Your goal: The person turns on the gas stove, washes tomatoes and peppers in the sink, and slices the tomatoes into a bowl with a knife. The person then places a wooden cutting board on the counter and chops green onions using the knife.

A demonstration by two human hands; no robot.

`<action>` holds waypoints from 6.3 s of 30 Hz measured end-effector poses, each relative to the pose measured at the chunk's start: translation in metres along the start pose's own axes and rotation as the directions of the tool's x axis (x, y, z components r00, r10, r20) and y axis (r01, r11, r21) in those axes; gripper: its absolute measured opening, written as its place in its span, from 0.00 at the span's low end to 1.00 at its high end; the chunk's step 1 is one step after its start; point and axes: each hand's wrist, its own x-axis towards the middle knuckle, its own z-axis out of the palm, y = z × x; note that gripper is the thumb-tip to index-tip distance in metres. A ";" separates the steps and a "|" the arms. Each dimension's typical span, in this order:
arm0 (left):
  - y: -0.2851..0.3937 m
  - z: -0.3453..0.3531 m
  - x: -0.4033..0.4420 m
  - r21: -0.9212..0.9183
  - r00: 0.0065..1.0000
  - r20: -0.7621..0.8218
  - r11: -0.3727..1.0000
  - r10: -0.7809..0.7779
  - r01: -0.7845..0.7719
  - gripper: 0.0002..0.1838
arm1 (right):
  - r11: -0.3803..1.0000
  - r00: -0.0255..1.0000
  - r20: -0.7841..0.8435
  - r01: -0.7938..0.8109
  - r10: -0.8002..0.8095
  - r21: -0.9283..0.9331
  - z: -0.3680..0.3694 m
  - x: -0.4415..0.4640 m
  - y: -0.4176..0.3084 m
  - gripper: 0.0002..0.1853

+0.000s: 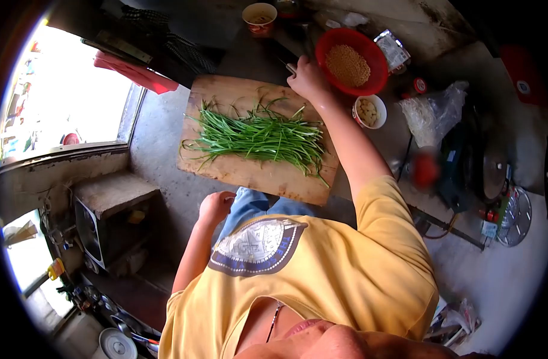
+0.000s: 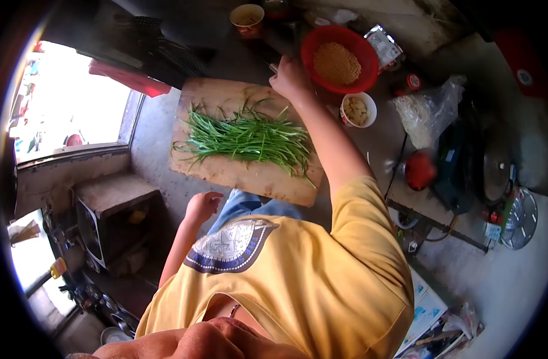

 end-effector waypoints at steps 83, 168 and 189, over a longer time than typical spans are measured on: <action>0.172 0.054 0.204 0.853 0.642 0.062 0.294 0.764 -0.432 0.25 | 0.792 0.798 0.251 -0.592 0.549 0.151 -0.041 -0.263 -0.058 0.15; 0.071 -0.023 0.179 0.651 0.567 -0.173 0.525 0.806 -0.548 0.18 | 0.882 0.894 -0.031 -0.436 0.448 0.179 0.053 -0.257 -0.110 0.18; 0.075 -0.031 0.189 0.595 0.618 -0.245 0.619 0.747 -0.513 0.29 | 0.900 0.909 0.096 -0.415 0.405 0.133 0.029 -0.246 -0.118 0.15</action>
